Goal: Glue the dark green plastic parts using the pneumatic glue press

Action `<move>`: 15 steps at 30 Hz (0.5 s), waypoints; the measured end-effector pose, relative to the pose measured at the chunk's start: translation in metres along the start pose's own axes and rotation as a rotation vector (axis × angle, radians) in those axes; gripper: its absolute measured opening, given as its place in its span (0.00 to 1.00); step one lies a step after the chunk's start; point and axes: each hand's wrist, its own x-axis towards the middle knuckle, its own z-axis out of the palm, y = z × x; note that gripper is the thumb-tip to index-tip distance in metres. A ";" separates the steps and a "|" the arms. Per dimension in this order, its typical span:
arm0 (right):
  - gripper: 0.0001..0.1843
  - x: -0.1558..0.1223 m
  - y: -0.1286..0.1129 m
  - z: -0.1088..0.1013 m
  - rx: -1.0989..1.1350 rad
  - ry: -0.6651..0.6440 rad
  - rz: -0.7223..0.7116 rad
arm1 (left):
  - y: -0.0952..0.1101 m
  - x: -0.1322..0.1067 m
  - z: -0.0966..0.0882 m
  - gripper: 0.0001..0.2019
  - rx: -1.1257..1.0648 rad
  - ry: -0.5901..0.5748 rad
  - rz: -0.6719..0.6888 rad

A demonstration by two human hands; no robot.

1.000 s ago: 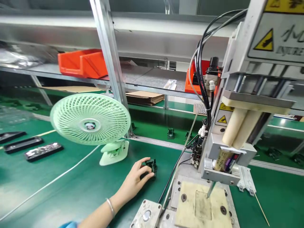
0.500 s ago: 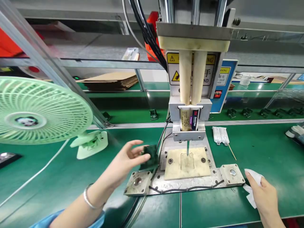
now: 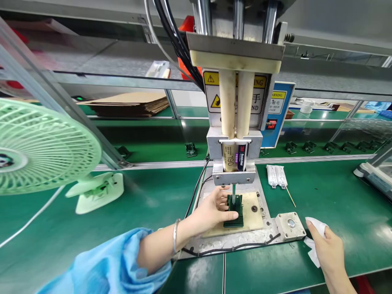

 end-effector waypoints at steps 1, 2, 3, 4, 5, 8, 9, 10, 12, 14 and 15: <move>0.30 0.000 -0.001 0.000 -0.009 -0.004 0.006 | -0.002 0.001 0.000 0.39 0.046 0.008 0.026; 0.30 -0.001 -0.002 0.000 -0.018 -0.008 0.012 | -0.004 0.000 0.000 0.38 0.094 0.014 0.048; 0.30 -0.001 -0.004 0.000 -0.026 -0.011 0.020 | -0.005 0.000 0.001 0.37 0.143 0.020 0.069; 0.29 -0.002 -0.005 0.000 -0.035 -0.014 0.029 | -0.005 -0.001 0.002 0.36 0.188 0.029 0.089; 0.29 -0.002 -0.006 0.000 -0.042 -0.016 0.037 | -0.005 -0.003 0.003 0.37 0.229 0.037 0.106; 0.28 -0.004 -0.005 -0.002 -0.071 -0.001 0.056 | 0.001 -0.011 0.003 0.42 0.305 0.058 0.131; 0.27 -0.004 -0.004 -0.004 -0.087 0.009 0.055 | 0.004 -0.015 0.000 0.43 0.344 0.073 0.141; 0.27 -0.004 -0.003 -0.005 -0.105 0.013 0.047 | 0.006 -0.021 -0.005 0.44 0.400 0.100 0.158; 0.27 -0.004 -0.003 -0.007 -0.141 0.002 0.015 | 0.009 -0.036 -0.020 0.38 0.538 0.207 0.203; 0.29 -0.006 -0.007 -0.005 -0.145 -0.018 -0.025 | 0.005 -0.053 -0.041 0.29 0.607 0.392 0.227; 0.29 -0.007 -0.010 -0.002 -0.128 -0.032 -0.042 | 0.000 -0.062 -0.052 0.27 0.584 0.492 0.205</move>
